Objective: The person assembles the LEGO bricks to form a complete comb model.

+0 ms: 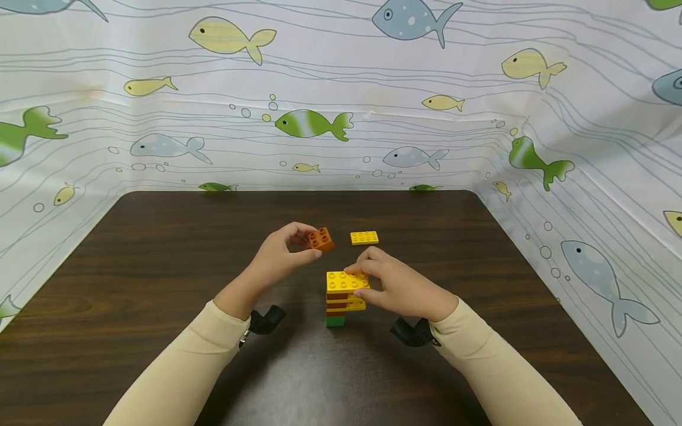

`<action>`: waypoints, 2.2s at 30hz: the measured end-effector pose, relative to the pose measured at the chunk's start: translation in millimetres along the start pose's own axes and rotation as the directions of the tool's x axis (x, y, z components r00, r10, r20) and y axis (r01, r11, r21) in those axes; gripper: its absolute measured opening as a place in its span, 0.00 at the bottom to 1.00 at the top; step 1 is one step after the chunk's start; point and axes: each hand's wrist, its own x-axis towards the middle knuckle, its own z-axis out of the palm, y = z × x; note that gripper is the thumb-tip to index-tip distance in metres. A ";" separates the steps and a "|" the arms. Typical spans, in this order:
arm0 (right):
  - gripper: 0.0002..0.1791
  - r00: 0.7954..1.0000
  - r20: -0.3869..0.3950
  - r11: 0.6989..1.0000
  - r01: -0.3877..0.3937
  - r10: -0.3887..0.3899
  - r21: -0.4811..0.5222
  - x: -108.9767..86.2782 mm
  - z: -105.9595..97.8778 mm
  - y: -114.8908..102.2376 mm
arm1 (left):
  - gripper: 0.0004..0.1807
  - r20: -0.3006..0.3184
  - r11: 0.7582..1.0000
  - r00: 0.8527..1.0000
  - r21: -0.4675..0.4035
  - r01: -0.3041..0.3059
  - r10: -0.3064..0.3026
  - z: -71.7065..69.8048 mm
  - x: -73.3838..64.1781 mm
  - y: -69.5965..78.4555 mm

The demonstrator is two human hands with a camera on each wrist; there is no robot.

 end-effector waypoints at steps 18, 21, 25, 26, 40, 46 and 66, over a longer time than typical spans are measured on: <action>0.21 1.000 0.007 1.000 -0.006 0.006 0.004 -0.4 -0.8 -1.8 | 0.21 0.116 0.996 0.989 -0.023 -0.087 0.090 8.8 -18.1 3.8; 0.21 1.000 0.007 1.000 -0.008 0.008 0.010 -0.1 -0.9 -1.8 | 0.20 0.132 0.995 0.986 -0.013 -0.103 0.104 9.5 -19.3 4.3; 0.21 1.000 0.003 1.000 0.000 0.000 0.008 -0.1 -0.3 -0.4 | 0.20 0.154 0.992 0.980 0.006 -0.127 0.124 10.1 -21.6 4.4; 0.21 1.000 0.003 1.000 0.000 0.000 0.009 -0.1 -0.2 -0.3 | 0.20 0.160 0.991 0.979 0.010 -0.131 0.128 10.3 -22.1 4.5; 0.24 1.000 0.002 1.000 -0.015 0.015 0.003 -0.7 -0.5 -1.0 | 0.20 0.205 0.984 0.966 0.046 -0.173 0.160 11.3 -25.2 5.9; 0.24 1.000 -0.005 1.000 -0.009 0.009 0.001 -0.5 0.2 -0.8 | 0.19 0.208 0.981 0.965 0.078 -0.179 0.160 12.5 -27.4 7.7; 0.25 0.999 -0.037 0.999 0.014 -0.012 0.049 -1.5 3.3 3.4 | 0.18 0.220 0.961 0.964 0.199 -0.191 0.146 12.0 -26.0 16.2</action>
